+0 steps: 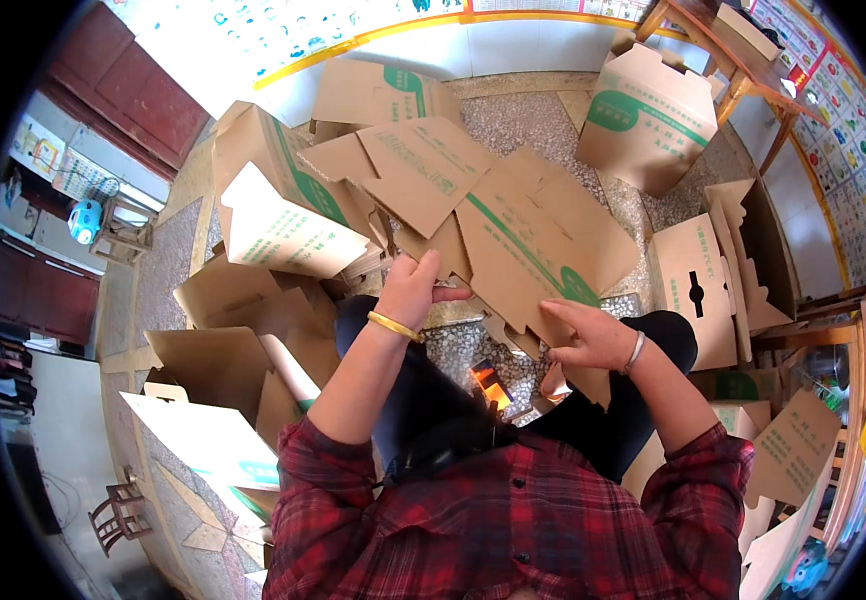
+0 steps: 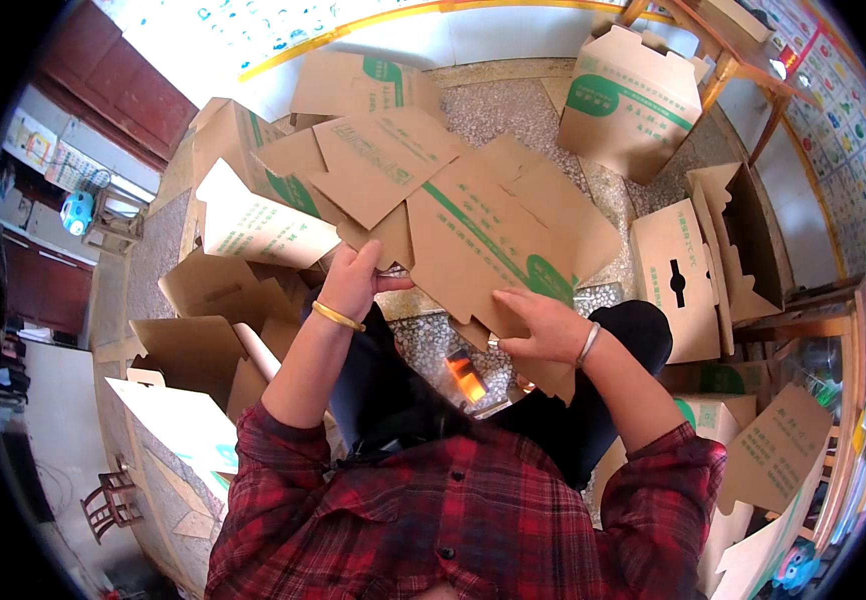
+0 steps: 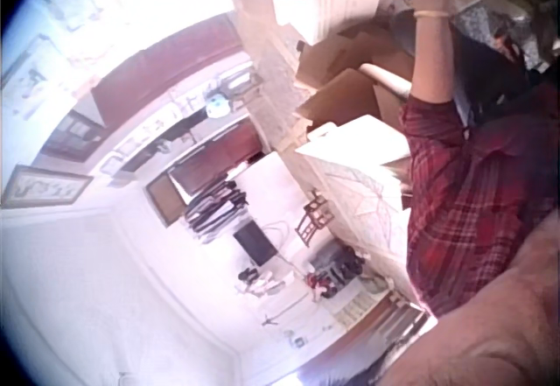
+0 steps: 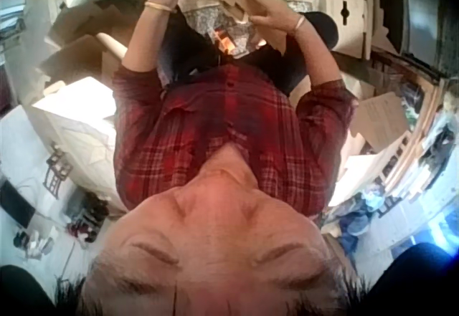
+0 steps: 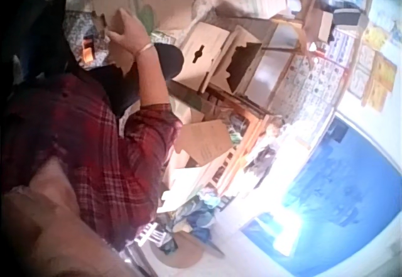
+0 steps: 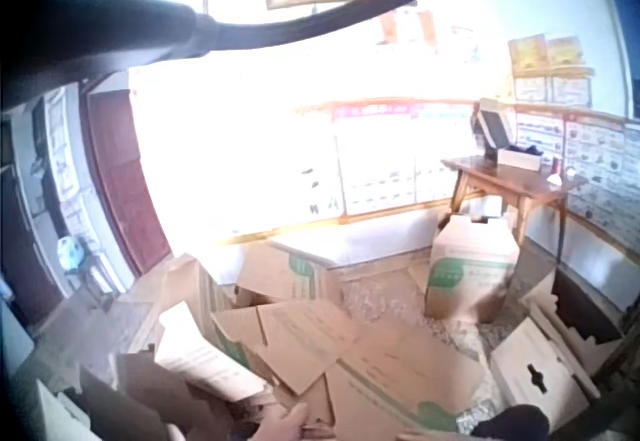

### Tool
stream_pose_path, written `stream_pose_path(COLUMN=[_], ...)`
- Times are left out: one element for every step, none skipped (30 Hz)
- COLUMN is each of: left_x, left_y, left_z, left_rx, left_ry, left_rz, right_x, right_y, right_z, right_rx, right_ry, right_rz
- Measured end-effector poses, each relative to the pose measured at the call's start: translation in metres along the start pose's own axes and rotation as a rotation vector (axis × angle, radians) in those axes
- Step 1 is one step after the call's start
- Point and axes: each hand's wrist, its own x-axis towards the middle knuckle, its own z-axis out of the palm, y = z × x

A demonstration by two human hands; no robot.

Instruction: The person sits on the floor and assembles flat-packed cardboard boxes by folding the flaps and tucking the tabs into slots. They handle multiple boxes, folding them into shape and occasionally using yellow tape to secure the seams.

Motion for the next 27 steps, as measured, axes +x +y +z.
stream_pose_path(left_x=[-0.001, -0.001, -0.002, -0.002, -0.002, -0.003, -0.002, 0.001, 0.004, 0.006, 0.008, 0.008, 0.008, 0.007, 0.006, 0.005, 0.004, 0.003, 0.002, 0.0, -0.003, -0.004, -0.005, -0.008, -0.013, -0.018, -0.025], left_y=[0.0, -0.001, 0.0, -0.001, -0.002, -0.003, -0.008, -0.016, -0.022, -0.024, -0.025, -0.026, -0.025, -0.024, -0.023, -0.023, -0.024, -0.023, -0.022, -0.02, -0.018, -0.022, -0.028, -0.03, -0.033, -0.036, -0.039], left_z=[-0.002, -0.004, -0.007, -0.008, -0.008, -0.009, -0.012, -0.016, -0.018, -0.017, -0.017, -0.016, -0.016, -0.014, -0.013, -0.012, -0.013, -0.01, -0.007, -0.003, 0.0, 0.0, 0.0, 0.001, 0.004, 0.009, 0.013], left_rx=[0.008, 0.016, 0.028, 0.034, 0.041, 0.048, 0.036, 0.024, 0.007, -0.007, -0.021, -0.035, -0.025, -0.014, -0.002, 0.029, 0.061, 0.09, 0.104, 0.117, 0.132, 0.152, 0.172, 0.193, 0.184, 0.175, 0.169], left_ry=[-0.01, -0.022, -0.03, -0.018, -0.007, 0.005, 0.022, 0.04, 0.047, 0.045, 0.042, 0.044, 0.049, 0.054, 0.06, 0.045, 0.031, 0.013, -0.004, -0.02, -0.03, -0.069, -0.109, -0.144, -0.146, -0.149, -0.145], left_rz=[0.013, 0.025, 0.04, 0.038, 0.036, 0.035, 0.029, 0.023, 0.017, -0.014, -0.045, -0.076, -0.085, -0.095, -0.105, -0.134, -0.162, -0.19, -0.203, -0.216, -0.229, -0.24, -0.251, -0.262, -0.261, -0.26, -0.264], right_x=[0.002, 0.004, 0.008, 0.011, 0.014, 0.019, 0.025, 0.031, 0.036, 0.041, 0.046, 0.053, 0.06, 0.066, 0.073, 0.079, 0.085, 0.09, 0.094, 0.098, 0.103, 0.107, 0.11, 0.114, 0.118, 0.121, 0.125], right_y=[0.0, 0.001, 0.001, 0.001, 0.0, -0.002, 0.0, 0.002, 0.005, 0.008, 0.01, 0.01, 0.008, 0.004, 0.002, 0.002, 0.003, 0.005, 0.005, 0.006, 0.006, 0.008, 0.008, 0.008, 0.007, 0.006, 0.006], right_z=[-0.001, -0.003, -0.005, -0.009, -0.013, -0.017, -0.021, -0.025, -0.033, -0.042, -0.052, -0.061, -0.07, -0.079, -0.087, -0.095, -0.102, -0.11, -0.118, -0.126, -0.131, -0.136, -0.139, -0.141, -0.143, -0.145, -0.144], right_rx=[-0.016, -0.032, -0.083, -0.134, -0.186, -0.194, -0.268, -0.343, -0.424, -0.489, -0.554, -0.617, -0.663, -0.708, -0.751, -0.789, -0.828, -0.869, -0.887, -0.905, -0.919, -0.893, -0.88, -0.865, -0.85, -0.839, -0.819], right_ry=[0.001, 0.003, 0.01, 0.018, 0.026, 0.091, 0.129, 0.168, 0.209, 0.231, 0.252, 0.271, 0.277, 0.283, 0.291, 0.289, 0.288, 0.286, 0.296, 0.305, 0.313, 0.318, 0.31, 0.301, 0.291, 0.286, 0.277], right_rz=[-0.006, -0.01, 0.022, 0.055, 0.089, 0.09, 0.124, 0.159, 0.201, 0.204, 0.207, 0.205, 0.217, 0.229, 0.241, 0.243, 0.244, 0.247, 0.251, 0.254, 0.25, 0.264, 0.265, 0.262, 0.259, 0.258, 0.254])
